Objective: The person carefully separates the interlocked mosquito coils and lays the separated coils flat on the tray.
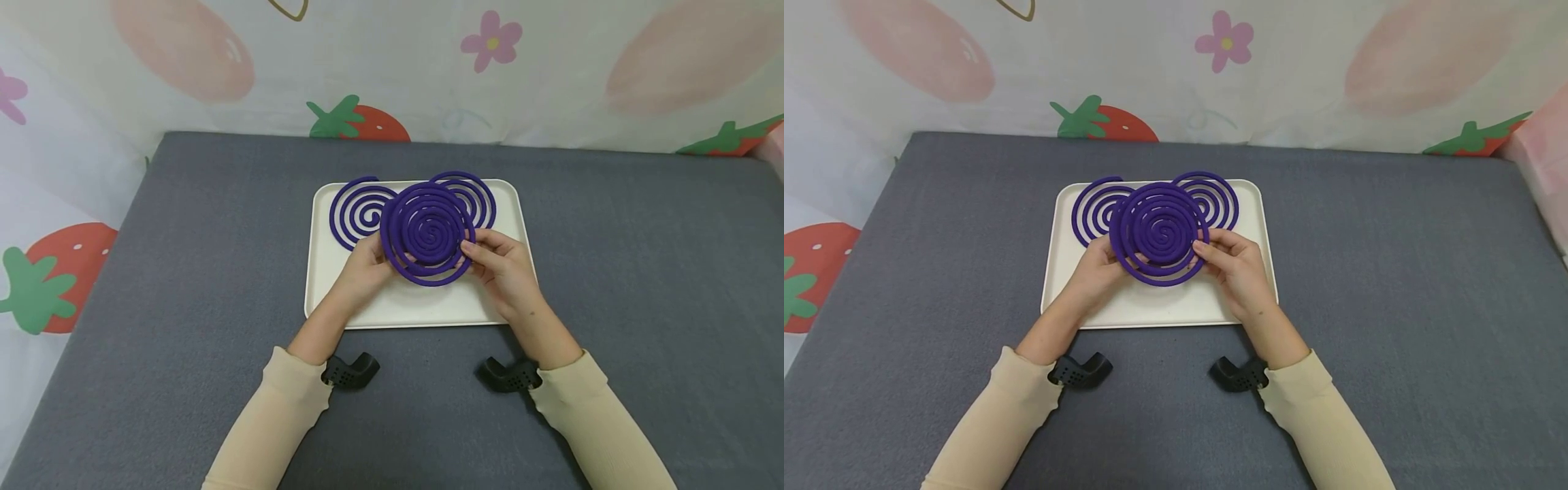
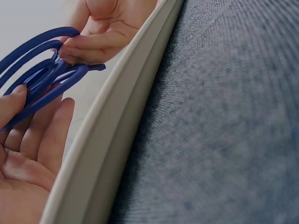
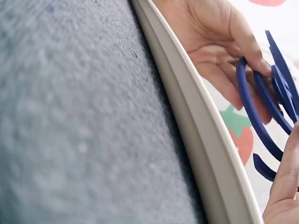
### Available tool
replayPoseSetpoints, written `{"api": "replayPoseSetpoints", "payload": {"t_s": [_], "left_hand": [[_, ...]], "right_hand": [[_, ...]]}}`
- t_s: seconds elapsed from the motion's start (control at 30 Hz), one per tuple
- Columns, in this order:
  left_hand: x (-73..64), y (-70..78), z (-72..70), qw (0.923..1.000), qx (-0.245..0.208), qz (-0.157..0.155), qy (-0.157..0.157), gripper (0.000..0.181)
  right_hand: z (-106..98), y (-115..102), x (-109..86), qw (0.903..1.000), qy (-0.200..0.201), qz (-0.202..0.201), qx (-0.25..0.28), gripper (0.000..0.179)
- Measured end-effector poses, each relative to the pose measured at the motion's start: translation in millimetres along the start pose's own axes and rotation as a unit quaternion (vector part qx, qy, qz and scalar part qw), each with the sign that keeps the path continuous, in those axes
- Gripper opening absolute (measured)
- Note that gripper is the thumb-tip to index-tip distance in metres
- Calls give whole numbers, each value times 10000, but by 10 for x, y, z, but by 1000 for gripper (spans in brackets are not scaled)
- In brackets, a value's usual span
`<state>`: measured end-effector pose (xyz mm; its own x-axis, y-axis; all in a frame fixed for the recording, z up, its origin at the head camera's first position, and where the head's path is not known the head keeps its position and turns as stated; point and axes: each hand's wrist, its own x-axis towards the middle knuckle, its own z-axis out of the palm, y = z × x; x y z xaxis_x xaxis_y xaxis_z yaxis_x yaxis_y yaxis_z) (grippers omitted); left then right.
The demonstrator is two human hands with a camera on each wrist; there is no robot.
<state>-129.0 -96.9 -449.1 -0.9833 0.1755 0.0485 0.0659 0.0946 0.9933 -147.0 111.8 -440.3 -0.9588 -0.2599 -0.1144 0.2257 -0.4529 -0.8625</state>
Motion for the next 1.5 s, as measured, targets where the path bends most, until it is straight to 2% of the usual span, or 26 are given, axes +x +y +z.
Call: {"api": "replayPoseSetpoints", "payload": {"t_s": [0.2,0.47,0.7,0.8,0.97,1.13,1.3,1.4,1.5], "left_hand": [[-4,6,-15,9996,194,-31,184,32],[-9,5,-7,9994,-309,-25,120,31],[-17,8,-4,9976,-638,-152,222,30],[-17,13,-3,9943,-999,-272,267,30],[-4,22,13,9843,-1624,-582,375,25],[2,21,23,9805,-1790,-742,340,20],[3,-8,37,9858,-1605,-446,195,29],[8,-16,52,9886,-1456,-236,294,30],[12,-1,63,9882,-1449,-223,437,26]], "right_hand": [[32,15,-2,9995,47,-61,-295,35],[22,20,-13,9996,-178,-93,-182,32],[20,50,-18,9973,-362,-325,-547,31],[26,54,-22,9964,-372,-395,-652,31],[31,61,-22,9956,-350,-499,-715,34],[12,67,-19,9948,-398,-603,-720,35],[-25,67,-19,9955,-466,-525,-644,32],[-36,61,-22,9957,-494,-411,-674,31],[-39,54,-24,9950,-563,-355,-746,30]]}}
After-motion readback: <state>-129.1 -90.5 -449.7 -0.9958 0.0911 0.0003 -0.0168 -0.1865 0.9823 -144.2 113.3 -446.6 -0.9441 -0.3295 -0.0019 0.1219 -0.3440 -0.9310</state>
